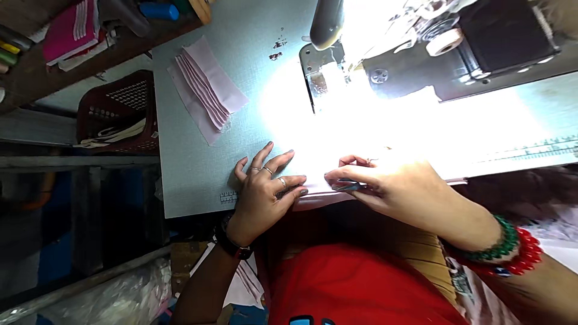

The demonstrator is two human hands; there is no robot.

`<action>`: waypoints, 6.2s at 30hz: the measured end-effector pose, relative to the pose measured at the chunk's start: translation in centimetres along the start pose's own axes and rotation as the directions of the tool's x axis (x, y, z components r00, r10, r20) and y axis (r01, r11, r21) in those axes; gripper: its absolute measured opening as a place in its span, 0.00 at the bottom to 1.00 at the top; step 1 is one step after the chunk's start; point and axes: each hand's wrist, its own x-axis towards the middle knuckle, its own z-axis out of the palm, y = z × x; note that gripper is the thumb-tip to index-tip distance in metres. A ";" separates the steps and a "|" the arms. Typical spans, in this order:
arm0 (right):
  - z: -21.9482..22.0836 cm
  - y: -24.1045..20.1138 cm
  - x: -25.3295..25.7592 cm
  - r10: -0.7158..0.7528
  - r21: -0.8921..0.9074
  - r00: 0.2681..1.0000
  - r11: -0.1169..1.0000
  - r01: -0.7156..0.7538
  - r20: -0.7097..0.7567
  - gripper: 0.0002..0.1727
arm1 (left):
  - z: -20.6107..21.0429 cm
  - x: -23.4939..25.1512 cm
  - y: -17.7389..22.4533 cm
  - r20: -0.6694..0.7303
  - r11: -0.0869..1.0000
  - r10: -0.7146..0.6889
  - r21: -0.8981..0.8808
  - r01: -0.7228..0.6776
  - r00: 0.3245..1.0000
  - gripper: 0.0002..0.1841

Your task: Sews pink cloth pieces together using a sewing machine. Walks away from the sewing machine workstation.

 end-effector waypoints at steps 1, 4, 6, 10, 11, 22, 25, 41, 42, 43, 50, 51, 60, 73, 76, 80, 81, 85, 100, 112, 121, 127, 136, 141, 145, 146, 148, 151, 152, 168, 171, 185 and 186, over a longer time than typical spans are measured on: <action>0.0 0.0 0.0 -0.004 0.000 1.000 1.000 0.004 -0.005 0.14 | 0.0 0.0 0.0 0.000 1.000 0.001 0.002 -0.001 1.000 0.07; -0.4 -0.1 -0.2 -0.010 0.000 1.000 1.000 0.010 -0.020 0.14 | -0.1 0.2 0.2 0.009 1.000 -0.012 0.003 0.012 1.000 0.07; -1.4 0.1 -0.8 0.016 0.014 0.999 1.000 -0.015 -0.035 0.14 | 0.0 0.3 0.2 0.007 1.000 -0.024 -0.008 0.024 1.000 0.07; -5.0 2.1 -3.9 0.225 0.092 0.964 0.972 -0.214 -0.140 0.15 | 0.0 0.4 0.3 -0.003 0.998 -0.048 -0.032 0.048 0.999 0.06; -6.1 2.9 -5.1 0.302 0.114 0.940 0.951 -0.287 -0.157 0.14 | 0.1 0.5 0.3 -0.008 0.999 -0.045 -0.031 0.045 0.999 0.06; -6.6 6.7 -10.3 0.371 0.101 0.904 0.928 -0.357 -0.213 0.11 | -0.1 0.8 0.9 -0.019 0.998 -0.059 0.024 0.060 0.998 0.09; -6.3 6.7 -9.8 0.307 -0.015 0.927 0.948 -0.317 -0.217 0.11 | -0.1 0.8 0.9 -0.015 0.996 -0.079 0.038 0.080 0.997 0.09; 1.5 -1.4 -9.3 0.510 0.569 0.842 0.751 -0.336 -0.176 0.14 | 0.5 19.1 0.1 0.282 0.975 0.124 -0.213 -0.064 0.951 0.04; 1.7 -1.3 -9.2 0.522 0.574 0.834 0.744 -0.342 -0.179 0.15 | 1.3 19.8 0.1 0.299 0.991 0.105 -0.117 -0.073 0.949 0.07; 1.8 -1.3 -9.2 0.528 0.579 0.830 0.739 -0.346 -0.179 0.15 | 2.0 20.1 0.3 0.292 0.996 0.085 -0.048 -0.074 0.953 0.09; 1.8 -1.5 -9.2 0.514 0.563 0.842 0.749 -0.348 -0.163 0.20 | 3.4 16.1 2.5 0.032 0.968 0.203 0.144 -0.206 0.979 0.06; 1.7 -1.6 -9.2 0.507 0.557 0.847 0.755 -0.345 -0.162 0.21 | 2.9 15.1 3.3 0.104 0.962 0.198 0.172 -0.214 0.975 0.09; 2.1 -1.9 -9.3 0.460 0.533 0.876 0.782 -0.323 -0.143 0.24 | 3.6 12.9 1.5 0.260 0.922 0.196 0.279 -0.268 0.945 0.29; 1.9 -1.1 -8.3 0.474 0.507 0.866 0.792 -0.340 -0.159 0.22 | 3.1 15.6 -0.2 0.272 0.936 0.170 0.257 -0.242 0.947 0.34; 1.7 -1.0 -8.1 0.481 0.495 0.860 0.797 -0.346 -0.174 0.20 | 3.0 15.9 -0.3 0.280 0.935 0.155 0.267 -0.232 0.947 0.34; 1.7 -1.2 -7.8 0.503 0.477 0.844 0.797 -0.370 -0.186 0.20 | 2.8 16.3 -0.4 0.267 0.936 0.170 0.256 -0.240 0.948 0.33; 1.7 -1.2 -7.8 0.511 0.473 0.839 0.795 -0.379 -0.187 0.20 | 2.8 16.4 -0.5 0.271 0.938 0.169 0.250 -0.239 0.948 0.33; 1.6 -1.6 -7.5 0.552 0.474 0.816 0.771 -0.425 -0.168 0.20 | 2.6 16.6 -0.7 0.288 0.937 0.156 0.259 -0.233 0.945 0.34; 0.4 -1.7 -7.5 0.634 0.726 0.770 0.560 -0.400 -0.064 0.13 | 4.4 4.4 4.7 0.293 0.874 0.413 0.138 -0.465 0.862 0.19; 0.3 -2.0 -7.4 0.645 0.653 0.758 0.616 -0.440 -0.097 0.12 | 4.9 3.1 4.2 0.093 0.829 0.535 0.137 -0.543 0.840 0.13; 0.5 -1.9 -7.5 0.644 0.593 0.755 0.659 -0.462 -0.127 0.12 | 4.7 2.6 4.1 0.024 0.823 0.560 0.102 -0.559 0.828 0.06; 0.9 -1.7 -7.6 0.602 0.484 0.781 0.740 -0.468 -0.165 0.12 | 4.1 3.3 4.0 0.198 0.754 0.624 0.102 -0.649 0.756 0.10; 1.7 -0.1 -9.4 0.222 0.138 0.928 0.973 -0.188 -0.299 0.13 | 4.5 3.5 3.6 0.214 0.749 0.631 0.082 -0.657 0.746 0.11; 1.5 1.2 -9.2 0.041 0.056 0.946 0.998 -0.024 -0.323 0.14 | 4.6 3.8 4.2 0.177 0.805 0.584 -0.006 -0.593 0.792 0.11; 0.8 1.2 -9.0 0.003 -0.003 0.959 1.000 -0.004 -0.284 0.15 | 5.3 5.1 5.3 0.189 0.873 0.454 0.101 -0.477 0.871 0.18; 0.7 1.2 -9.0 0.004 -0.012 0.961 1.000 -0.008 -0.275 0.15 | 5.6 5.3 5.4 0.196 0.879 0.433 0.126 -0.460 0.880 0.17; 0.3 1.2 -8.9 0.006 -0.028 0.966 1.000 -0.013 -0.257 0.15 | 5.8 5.4 5.4 0.192 0.884 0.417 0.144 -0.446 0.888 0.17; -0.4 1.2 -8.9 0.002 -0.054 0.978 0.998 -0.014 -0.208 0.15 | 5.8 5.4 5.3 0.202 0.887 0.407 0.145 -0.438 0.891 0.17; -0.6 1.3 -8.8 0.002 -0.060 0.981 0.998 -0.014 -0.195 0.16 | 5.7 5.5 5.3 0.207 0.888 0.404 0.147 -0.436 0.891 0.17; -2.6 4.4 -0.7 0.009 -0.270 0.996 0.962 -0.033 -0.089 0.17 | 3.4 11.3 1.6 0.195 0.858 0.475 0.113 -0.500 0.858 0.13; -2.8 5.2 1.1 -0.001 -0.305 0.994 0.952 -0.033 -0.111 0.12 | 3.0 13.0 0.8 0.193 0.855 0.482 0.111 -0.507 0.855 0.12; -3.1 5.4 2.6 0.175 -0.242 0.979 0.950 -0.197 -0.108 0.12 | 2.0 21.1 -3.7 0.093 0.865 0.500 -0.008 -0.502 0.861 0.10; -3.3 4.9 1.8 0.210 -0.217 0.968 0.947 -0.236 -0.134 0.11 | 2.0 21.6 -3.9 0.081 0.877 0.480 -0.039 -0.478 0.874 0.10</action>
